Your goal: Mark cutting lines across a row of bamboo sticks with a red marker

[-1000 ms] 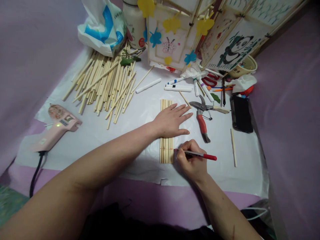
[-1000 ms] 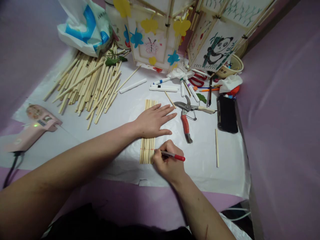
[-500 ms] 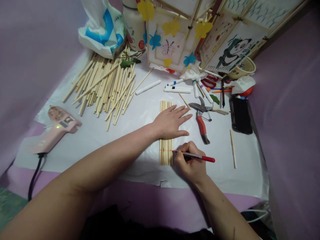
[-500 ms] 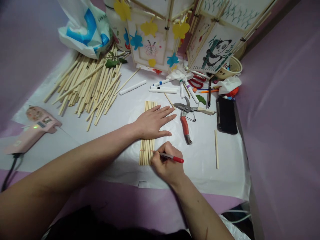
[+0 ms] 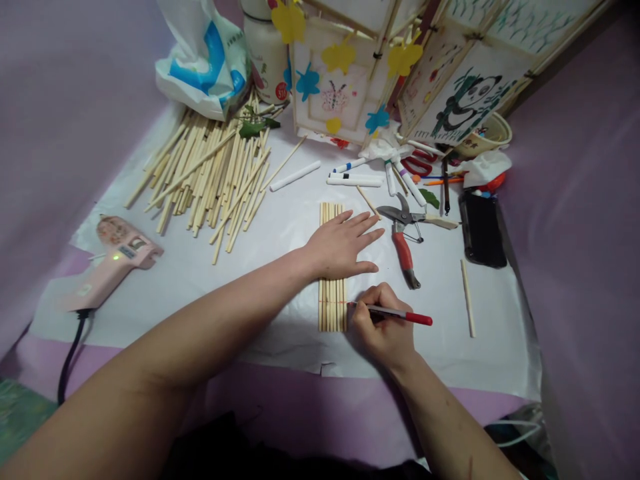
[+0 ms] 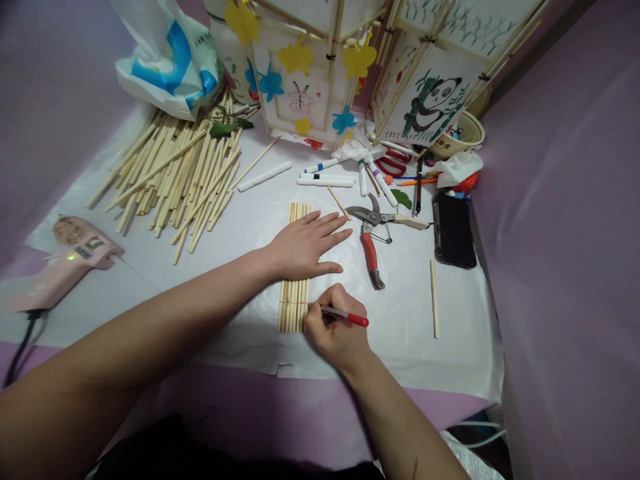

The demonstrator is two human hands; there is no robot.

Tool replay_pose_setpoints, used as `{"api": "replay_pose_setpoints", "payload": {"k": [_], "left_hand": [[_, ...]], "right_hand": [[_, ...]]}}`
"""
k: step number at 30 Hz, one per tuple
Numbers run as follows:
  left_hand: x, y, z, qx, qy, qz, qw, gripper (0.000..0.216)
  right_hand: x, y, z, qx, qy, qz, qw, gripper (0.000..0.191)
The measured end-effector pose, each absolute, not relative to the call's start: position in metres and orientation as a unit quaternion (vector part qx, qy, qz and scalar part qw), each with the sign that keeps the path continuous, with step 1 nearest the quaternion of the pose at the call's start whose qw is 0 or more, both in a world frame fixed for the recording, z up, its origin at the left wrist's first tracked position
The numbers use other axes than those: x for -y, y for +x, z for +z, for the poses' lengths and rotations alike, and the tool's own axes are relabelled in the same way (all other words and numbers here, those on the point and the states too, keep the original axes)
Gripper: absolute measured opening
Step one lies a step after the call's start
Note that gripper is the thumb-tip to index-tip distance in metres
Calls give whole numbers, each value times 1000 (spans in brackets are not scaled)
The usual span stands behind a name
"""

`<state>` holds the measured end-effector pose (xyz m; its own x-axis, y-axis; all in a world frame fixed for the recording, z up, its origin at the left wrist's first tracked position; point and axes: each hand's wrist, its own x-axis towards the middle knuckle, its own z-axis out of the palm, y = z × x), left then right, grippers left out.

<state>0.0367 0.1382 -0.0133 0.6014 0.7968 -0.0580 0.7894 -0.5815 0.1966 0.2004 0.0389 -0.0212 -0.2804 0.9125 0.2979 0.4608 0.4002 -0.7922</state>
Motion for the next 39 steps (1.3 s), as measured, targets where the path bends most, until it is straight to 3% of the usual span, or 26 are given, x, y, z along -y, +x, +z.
{"api": "replay_pose_setpoints", "payload": {"k": [39], "left_hand": [[-140, 37, -17, -443, 890, 22, 106, 79]], "right_hand": [[-40, 201, -21, 743, -467, 293, 380, 18]]}}
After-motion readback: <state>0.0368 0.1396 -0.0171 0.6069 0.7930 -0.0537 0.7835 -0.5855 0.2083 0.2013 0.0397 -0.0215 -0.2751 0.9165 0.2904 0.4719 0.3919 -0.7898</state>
